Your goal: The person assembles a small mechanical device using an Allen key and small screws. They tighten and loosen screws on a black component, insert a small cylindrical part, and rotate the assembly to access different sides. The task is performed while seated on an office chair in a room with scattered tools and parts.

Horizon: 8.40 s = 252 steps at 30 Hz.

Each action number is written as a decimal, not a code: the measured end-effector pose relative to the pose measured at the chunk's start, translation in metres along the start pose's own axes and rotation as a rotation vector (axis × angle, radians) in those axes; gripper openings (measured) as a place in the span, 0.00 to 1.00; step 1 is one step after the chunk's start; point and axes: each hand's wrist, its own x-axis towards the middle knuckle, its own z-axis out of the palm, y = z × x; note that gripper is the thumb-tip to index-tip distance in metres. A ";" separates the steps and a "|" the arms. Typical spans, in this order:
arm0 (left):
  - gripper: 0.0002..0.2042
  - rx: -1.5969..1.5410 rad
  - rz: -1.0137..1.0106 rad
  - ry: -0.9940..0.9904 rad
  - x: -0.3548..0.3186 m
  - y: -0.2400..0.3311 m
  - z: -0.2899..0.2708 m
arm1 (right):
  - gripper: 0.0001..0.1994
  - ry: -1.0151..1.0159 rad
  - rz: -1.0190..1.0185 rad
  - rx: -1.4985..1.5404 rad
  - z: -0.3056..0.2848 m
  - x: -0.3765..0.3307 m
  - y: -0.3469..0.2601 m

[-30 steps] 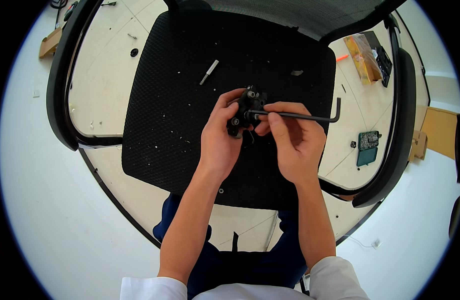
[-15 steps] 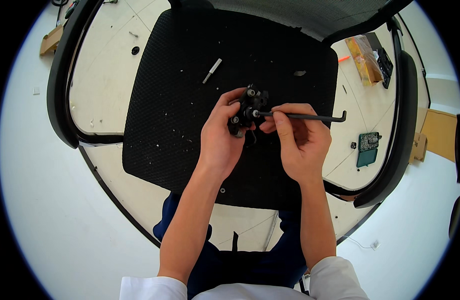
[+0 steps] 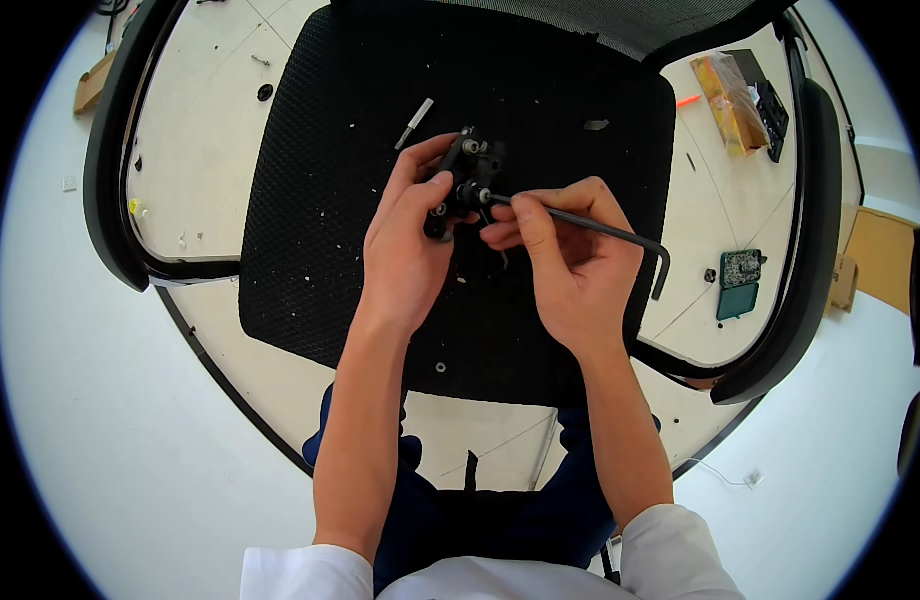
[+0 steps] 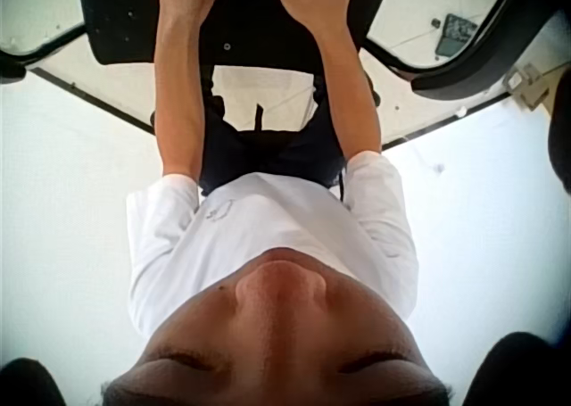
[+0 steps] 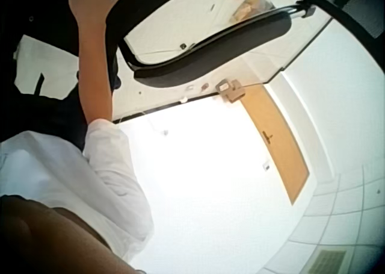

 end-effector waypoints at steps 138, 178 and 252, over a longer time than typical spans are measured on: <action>0.20 -0.207 -0.225 -0.009 -0.004 -0.010 0.009 | 0.05 -0.051 -0.091 -0.315 -0.015 0.002 -0.005; 0.24 -0.236 0.074 -0.039 -0.010 -0.010 0.018 | 0.05 0.023 0.293 0.131 -0.025 0.008 0.005; 0.17 0.160 -0.046 0.014 0.013 0.003 0.007 | 0.08 0.000 0.022 -0.206 -0.019 0.020 0.002</action>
